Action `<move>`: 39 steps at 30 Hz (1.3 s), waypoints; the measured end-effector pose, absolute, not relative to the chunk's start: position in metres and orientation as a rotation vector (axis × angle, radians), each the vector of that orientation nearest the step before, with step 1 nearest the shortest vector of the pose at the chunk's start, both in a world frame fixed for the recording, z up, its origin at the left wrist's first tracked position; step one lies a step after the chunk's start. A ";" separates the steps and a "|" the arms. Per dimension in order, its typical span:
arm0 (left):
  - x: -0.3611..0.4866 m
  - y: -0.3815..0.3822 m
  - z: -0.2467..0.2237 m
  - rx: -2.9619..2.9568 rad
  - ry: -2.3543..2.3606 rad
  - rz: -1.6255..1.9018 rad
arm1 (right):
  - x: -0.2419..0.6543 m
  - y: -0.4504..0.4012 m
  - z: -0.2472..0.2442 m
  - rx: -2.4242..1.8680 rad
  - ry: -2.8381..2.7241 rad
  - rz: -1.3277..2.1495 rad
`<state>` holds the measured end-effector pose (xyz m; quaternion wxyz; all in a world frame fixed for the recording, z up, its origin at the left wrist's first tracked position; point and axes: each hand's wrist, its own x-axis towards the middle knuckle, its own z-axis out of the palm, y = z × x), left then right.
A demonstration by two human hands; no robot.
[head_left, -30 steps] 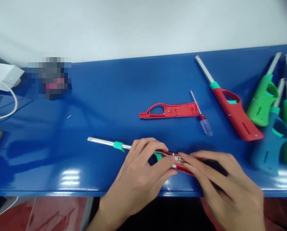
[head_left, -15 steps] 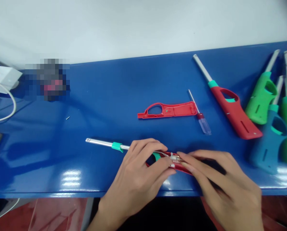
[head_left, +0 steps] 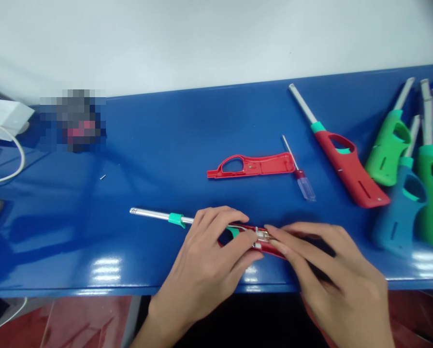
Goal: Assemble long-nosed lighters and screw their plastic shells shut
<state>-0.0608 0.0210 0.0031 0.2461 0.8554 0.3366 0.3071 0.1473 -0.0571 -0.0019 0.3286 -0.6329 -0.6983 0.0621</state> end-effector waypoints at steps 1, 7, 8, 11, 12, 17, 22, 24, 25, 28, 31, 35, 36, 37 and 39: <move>-0.061 0.021 0.003 2.356 0.908 0.851 | 0.147 -0.057 -0.002 -1.657 -1.821 0.165; -0.061 0.019 0.001 2.392 0.906 0.886 | 0.144 -0.055 -0.003 -1.647 -1.805 0.192; -0.061 0.019 0.002 2.388 0.907 0.883 | 0.144 -0.055 -0.003 -1.646 -1.804 0.191; -0.060 0.019 0.003 2.363 0.910 0.854 | 0.146 -0.055 -0.003 -1.664 -1.794 0.202; -0.060 0.019 0.004 2.346 0.919 0.845 | 0.146 -0.055 -0.003 -1.684 -1.780 0.223; -0.060 0.020 0.005 2.298 0.935 0.817 | 0.142 -0.060 0.009 -1.815 -1.461 0.389; -0.060 0.021 0.004 2.320 0.921 0.787 | 0.137 -0.068 0.018 -1.956 -1.198 0.321; -0.061 0.021 0.004 2.321 0.920 0.775 | 0.144 -0.071 0.014 -1.956 -1.293 0.371; -0.061 0.021 0.004 2.322 0.920 0.769 | 0.148 -0.072 0.012 -1.946 -1.341 0.401; -0.062 0.021 0.004 2.328 0.920 0.760 | 0.160 -0.070 0.007 -1.929 -1.438 0.459; -0.061 0.020 0.003 2.322 0.925 0.759 | 0.165 -0.065 0.008 -1.908 -1.487 0.475; -0.061 0.020 0.003 2.315 0.920 0.766 | 0.165 -0.059 0.012 -1.904 -1.487 0.477; -0.061 0.020 0.003 2.315 0.918 0.768 | 0.165 -0.058 0.012 -1.909 -1.483 0.485; -0.061 0.020 0.003 2.315 0.917 0.770 | 0.165 -0.058 0.012 -1.914 -1.481 0.496; -0.061 0.020 0.003 2.314 0.914 0.769 | 0.166 -0.058 0.012 -1.927 -1.477 0.518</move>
